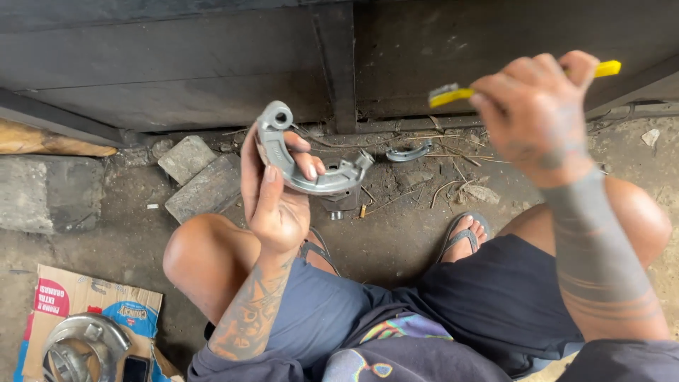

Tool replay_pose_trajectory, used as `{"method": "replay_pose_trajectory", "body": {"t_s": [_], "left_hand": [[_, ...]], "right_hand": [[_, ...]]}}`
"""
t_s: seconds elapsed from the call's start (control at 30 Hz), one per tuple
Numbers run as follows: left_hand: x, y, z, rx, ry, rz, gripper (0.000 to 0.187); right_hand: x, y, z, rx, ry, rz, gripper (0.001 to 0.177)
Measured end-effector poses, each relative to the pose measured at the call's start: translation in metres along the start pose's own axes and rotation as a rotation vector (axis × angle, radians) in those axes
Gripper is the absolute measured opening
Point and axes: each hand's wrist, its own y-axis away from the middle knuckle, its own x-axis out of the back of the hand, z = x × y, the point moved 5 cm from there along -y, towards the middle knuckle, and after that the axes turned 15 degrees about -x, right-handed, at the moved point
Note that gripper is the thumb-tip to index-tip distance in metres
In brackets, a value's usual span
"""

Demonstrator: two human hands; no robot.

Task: Cleaning a motorcycle brake shoe using a small brush to remove dirt and grime.

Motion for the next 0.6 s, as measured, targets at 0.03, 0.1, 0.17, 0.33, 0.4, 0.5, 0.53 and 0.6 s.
{"method": "replay_pose_trajectory", "body": {"t_s": [0.03,0.1,0.17,0.33,0.4,0.5,0.53,0.6], "left_hand": [[0.001,0.000,0.000,-0.004,0.002,-0.006,0.054],[0.005,0.001,-0.001,0.001,0.039,0.031,0.052],[0.003,0.000,-0.007,0.006,0.060,0.014,0.050],[-0.001,0.009,-0.016,0.079,0.136,0.018,0.044],[0.001,0.012,-0.018,0.119,0.202,0.024,0.042],[-0.001,0.011,-0.017,0.133,0.273,0.053,0.048],[-0.001,0.010,-0.020,0.128,0.273,0.054,0.048],[-0.003,0.011,-0.025,0.151,0.402,0.044,0.040]], "right_hand": [[0.008,0.001,-0.002,-0.001,0.002,0.006,0.005],[0.018,0.000,-0.005,-0.061,-0.311,-0.164,0.016],[0.022,0.005,-0.032,0.021,-0.355,-0.184,0.019],[0.032,0.013,-0.062,0.181,-0.374,-0.129,0.016],[0.032,0.008,-0.042,0.116,-0.415,-0.186,0.015],[0.031,0.004,-0.034,0.081,-0.546,-0.250,0.010],[0.031,0.003,-0.039,0.087,-0.545,-0.250,0.010],[0.028,0.007,-0.054,0.170,-0.617,-0.341,0.013]]}}
